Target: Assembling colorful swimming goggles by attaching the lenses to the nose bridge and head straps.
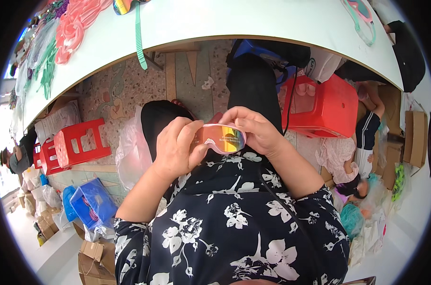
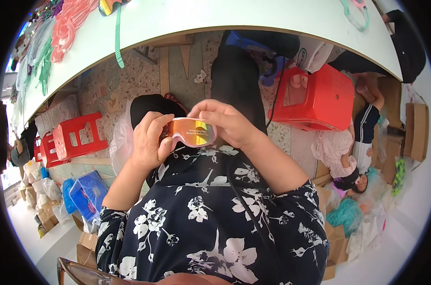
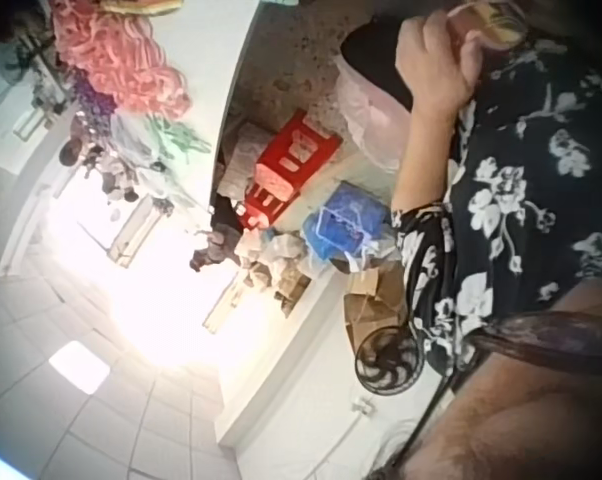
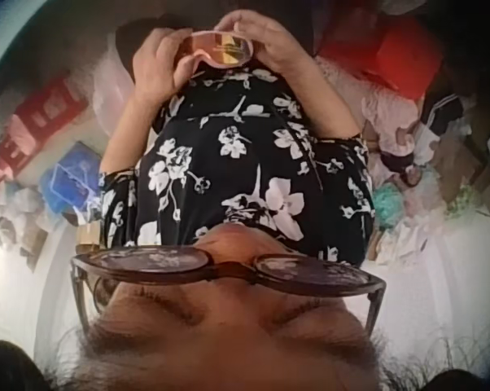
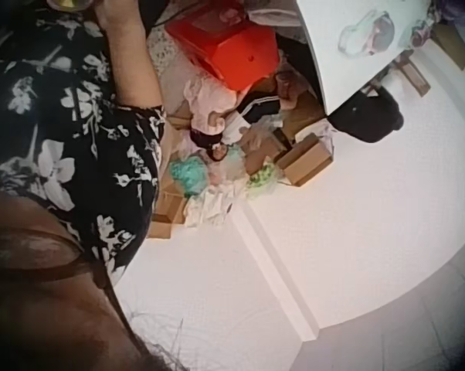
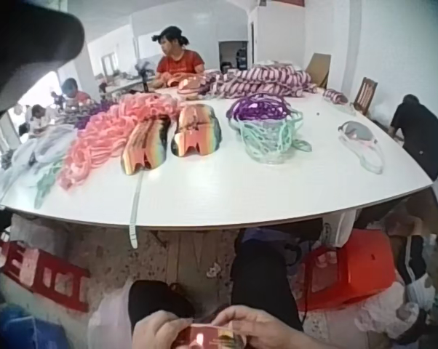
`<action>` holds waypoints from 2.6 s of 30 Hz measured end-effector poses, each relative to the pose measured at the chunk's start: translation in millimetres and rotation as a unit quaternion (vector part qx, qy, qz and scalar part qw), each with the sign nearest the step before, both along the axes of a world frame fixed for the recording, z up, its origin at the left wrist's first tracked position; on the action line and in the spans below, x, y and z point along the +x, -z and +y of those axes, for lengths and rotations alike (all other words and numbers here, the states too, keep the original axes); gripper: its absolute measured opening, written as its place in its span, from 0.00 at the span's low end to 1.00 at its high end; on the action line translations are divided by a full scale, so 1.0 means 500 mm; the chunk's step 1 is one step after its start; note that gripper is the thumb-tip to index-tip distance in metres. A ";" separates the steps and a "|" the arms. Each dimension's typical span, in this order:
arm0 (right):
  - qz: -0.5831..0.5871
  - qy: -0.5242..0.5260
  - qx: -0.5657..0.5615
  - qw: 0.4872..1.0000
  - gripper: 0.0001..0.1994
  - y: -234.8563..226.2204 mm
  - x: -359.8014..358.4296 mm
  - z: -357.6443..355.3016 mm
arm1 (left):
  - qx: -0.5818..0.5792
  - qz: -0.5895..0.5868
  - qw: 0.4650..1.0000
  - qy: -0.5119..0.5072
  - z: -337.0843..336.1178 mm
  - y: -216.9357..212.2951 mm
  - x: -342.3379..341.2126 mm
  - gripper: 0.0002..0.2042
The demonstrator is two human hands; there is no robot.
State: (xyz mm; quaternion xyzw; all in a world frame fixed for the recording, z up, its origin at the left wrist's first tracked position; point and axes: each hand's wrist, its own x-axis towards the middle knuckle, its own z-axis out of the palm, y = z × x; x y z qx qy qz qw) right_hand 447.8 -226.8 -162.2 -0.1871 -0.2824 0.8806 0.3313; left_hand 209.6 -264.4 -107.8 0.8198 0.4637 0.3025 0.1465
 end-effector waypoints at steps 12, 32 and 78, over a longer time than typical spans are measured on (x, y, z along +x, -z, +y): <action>0.021 0.063 -0.090 0.994 0.17 -0.013 0.032 -0.069 | -0.023 -0.039 0.998 -0.038 -0.002 0.025 -0.013 0.16; 0.015 0.187 -0.069 0.980 0.08 -0.023 -0.008 -0.065 | 0.001 -0.059 0.992 -0.113 -0.014 0.037 0.028 0.20; -0.198 0.234 0.135 0.942 0.28 -0.052 -0.036 -0.092 | 0.081 0.009 0.979 -0.188 -0.009 0.067 0.056 0.22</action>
